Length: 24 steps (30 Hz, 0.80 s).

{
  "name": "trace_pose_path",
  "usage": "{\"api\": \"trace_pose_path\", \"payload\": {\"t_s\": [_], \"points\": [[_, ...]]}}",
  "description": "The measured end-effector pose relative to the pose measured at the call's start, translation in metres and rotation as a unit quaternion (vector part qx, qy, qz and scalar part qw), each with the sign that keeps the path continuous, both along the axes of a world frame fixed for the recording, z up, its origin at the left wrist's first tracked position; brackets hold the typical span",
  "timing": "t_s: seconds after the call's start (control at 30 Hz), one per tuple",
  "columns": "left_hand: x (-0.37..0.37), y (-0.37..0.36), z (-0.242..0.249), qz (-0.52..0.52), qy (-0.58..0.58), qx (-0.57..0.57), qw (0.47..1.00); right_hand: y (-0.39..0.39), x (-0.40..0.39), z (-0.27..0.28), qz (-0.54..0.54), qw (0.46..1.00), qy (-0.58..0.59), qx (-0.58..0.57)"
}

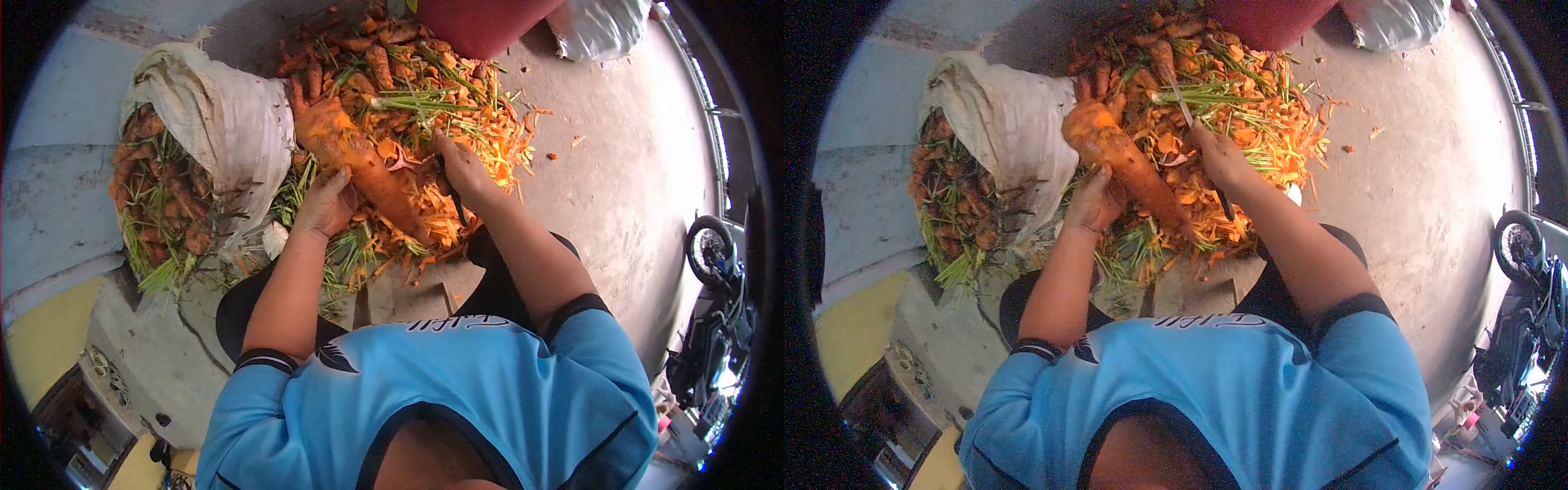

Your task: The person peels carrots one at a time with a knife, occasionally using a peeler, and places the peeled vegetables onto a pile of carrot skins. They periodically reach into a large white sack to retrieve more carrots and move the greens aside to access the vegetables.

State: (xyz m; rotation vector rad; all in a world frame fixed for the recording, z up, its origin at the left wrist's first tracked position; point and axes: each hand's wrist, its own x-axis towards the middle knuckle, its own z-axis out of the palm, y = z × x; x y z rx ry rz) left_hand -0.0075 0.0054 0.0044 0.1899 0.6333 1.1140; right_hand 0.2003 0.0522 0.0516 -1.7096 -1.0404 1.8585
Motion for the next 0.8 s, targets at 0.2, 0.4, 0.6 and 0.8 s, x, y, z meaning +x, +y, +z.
{"api": "trace_pose_path", "payload": {"t_s": [0.2, 0.4, 0.6, 0.8], "points": [[-0.007, -0.002, -0.019, -0.027, 0.065, -0.112, 0.991, -0.008, -0.006, -0.02, 0.043, 0.993, 0.101, -0.033], [-0.012, -0.006, -0.033, -0.095, 0.188, -0.198, 0.957, -0.023, -0.016, -0.029, 0.304, 0.883, -0.191, 0.302], [-0.012, -0.012, -0.042, -0.117, 0.195, -0.212, 0.951, -0.021, -0.021, -0.045, 0.432, 0.833, -0.298, 0.175], [-0.013, -0.02, -0.046, -0.13, 0.181, -0.2, 0.954, -0.026, -0.03, -0.022, 0.38, 0.847, -0.302, 0.215]]}}
